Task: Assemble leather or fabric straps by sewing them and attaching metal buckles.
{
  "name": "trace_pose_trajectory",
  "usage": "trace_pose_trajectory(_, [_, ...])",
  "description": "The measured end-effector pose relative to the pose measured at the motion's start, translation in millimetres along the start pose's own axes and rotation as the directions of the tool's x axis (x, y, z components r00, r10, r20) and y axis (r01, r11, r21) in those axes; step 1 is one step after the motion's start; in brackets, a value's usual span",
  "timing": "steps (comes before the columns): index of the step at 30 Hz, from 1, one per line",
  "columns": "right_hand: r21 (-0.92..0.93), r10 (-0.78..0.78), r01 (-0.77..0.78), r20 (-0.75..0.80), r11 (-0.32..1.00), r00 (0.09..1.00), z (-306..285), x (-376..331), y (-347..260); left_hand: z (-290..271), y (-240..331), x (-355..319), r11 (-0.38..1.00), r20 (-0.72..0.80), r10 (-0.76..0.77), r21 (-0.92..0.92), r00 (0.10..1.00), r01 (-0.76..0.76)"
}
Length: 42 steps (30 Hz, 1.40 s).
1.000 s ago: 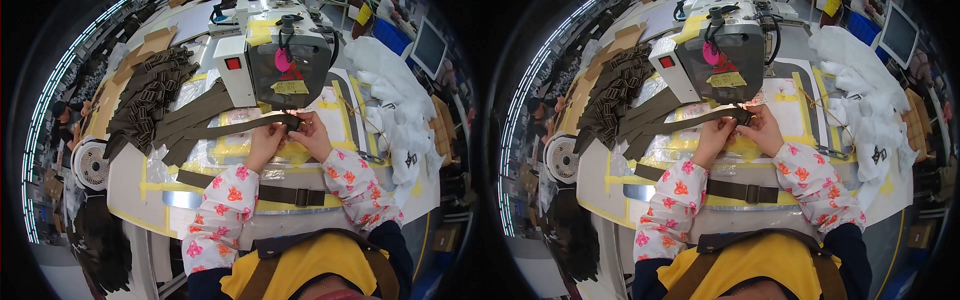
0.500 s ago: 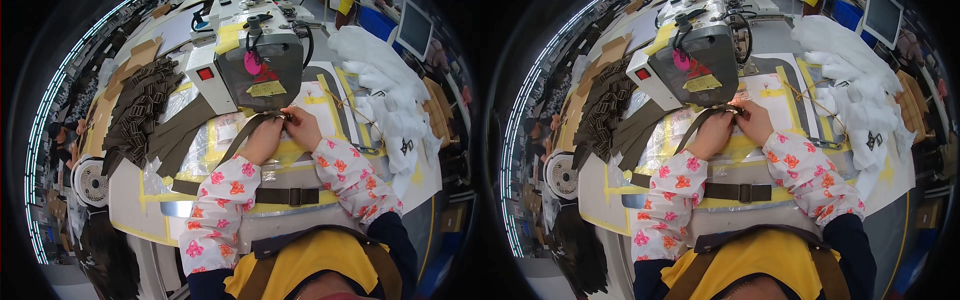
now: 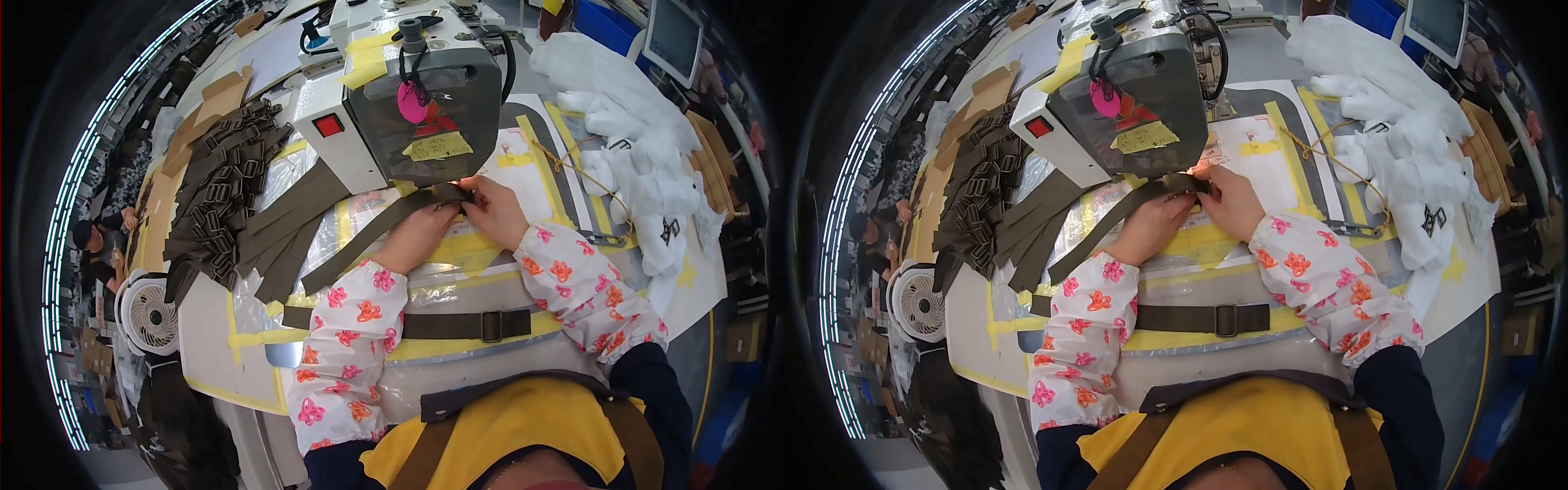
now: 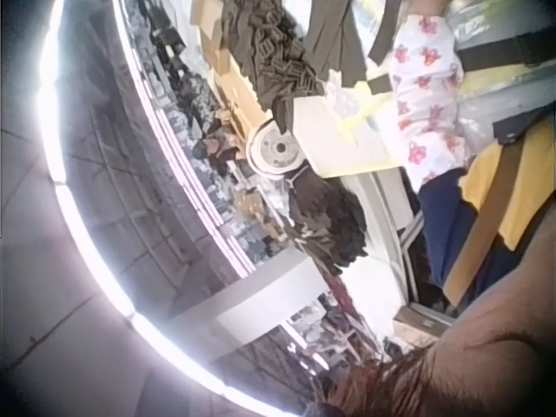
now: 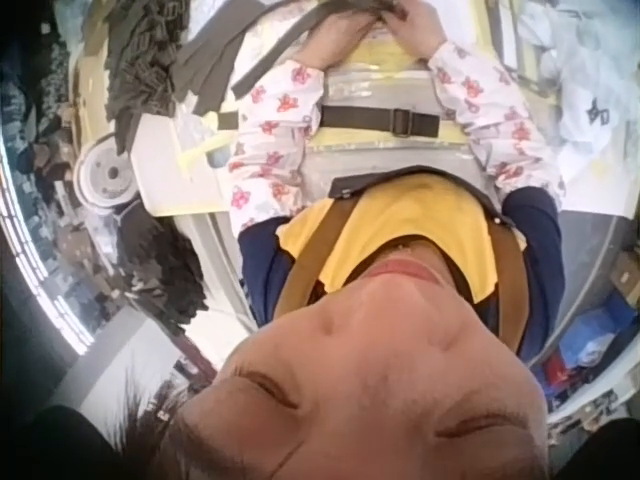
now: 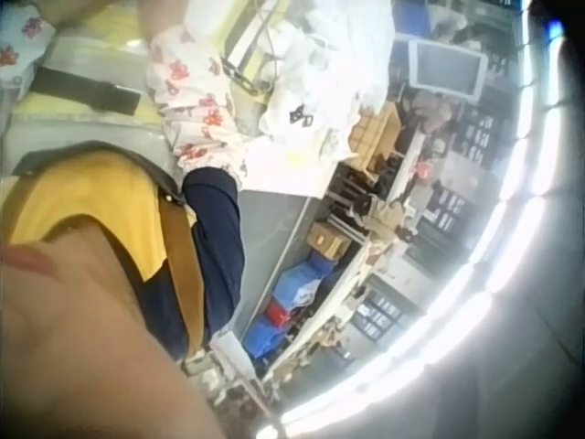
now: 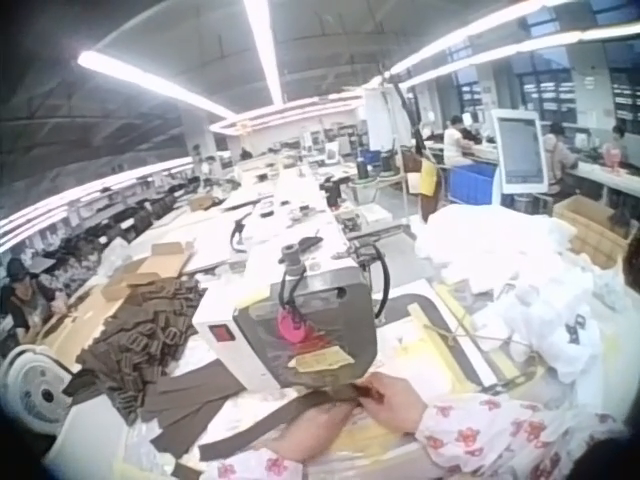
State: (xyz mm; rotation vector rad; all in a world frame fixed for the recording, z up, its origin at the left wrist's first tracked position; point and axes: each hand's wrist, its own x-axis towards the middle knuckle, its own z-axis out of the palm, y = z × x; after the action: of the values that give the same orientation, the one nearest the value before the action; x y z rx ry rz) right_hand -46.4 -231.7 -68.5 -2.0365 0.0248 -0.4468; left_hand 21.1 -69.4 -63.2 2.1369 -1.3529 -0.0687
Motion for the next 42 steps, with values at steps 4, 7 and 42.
trace_pose_trajectory(4, [0.070,-0.010,0.011,-0.010,0.997,1.000,0.2,-1.5,6.3,2.8,-1.8,-9.0,0.952,-0.079,0.189,0.261,0.979,-0.162])
trace_pose_trajectory(7, [0.052,-0.022,0.022,0.002,0.998,1.000,0.0,-1.5,7.9,-4.7,1.2,-8.0,0.894,-0.048,0.344,0.322,0.938,-0.312])
trace_pose_trajectory(42, [-0.248,-0.259,0.346,0.325,0.905,0.910,-22.0,2.9,4.1,-11.5,9.2,-9.6,0.996,0.014,0.035,0.085,0.999,-0.036])
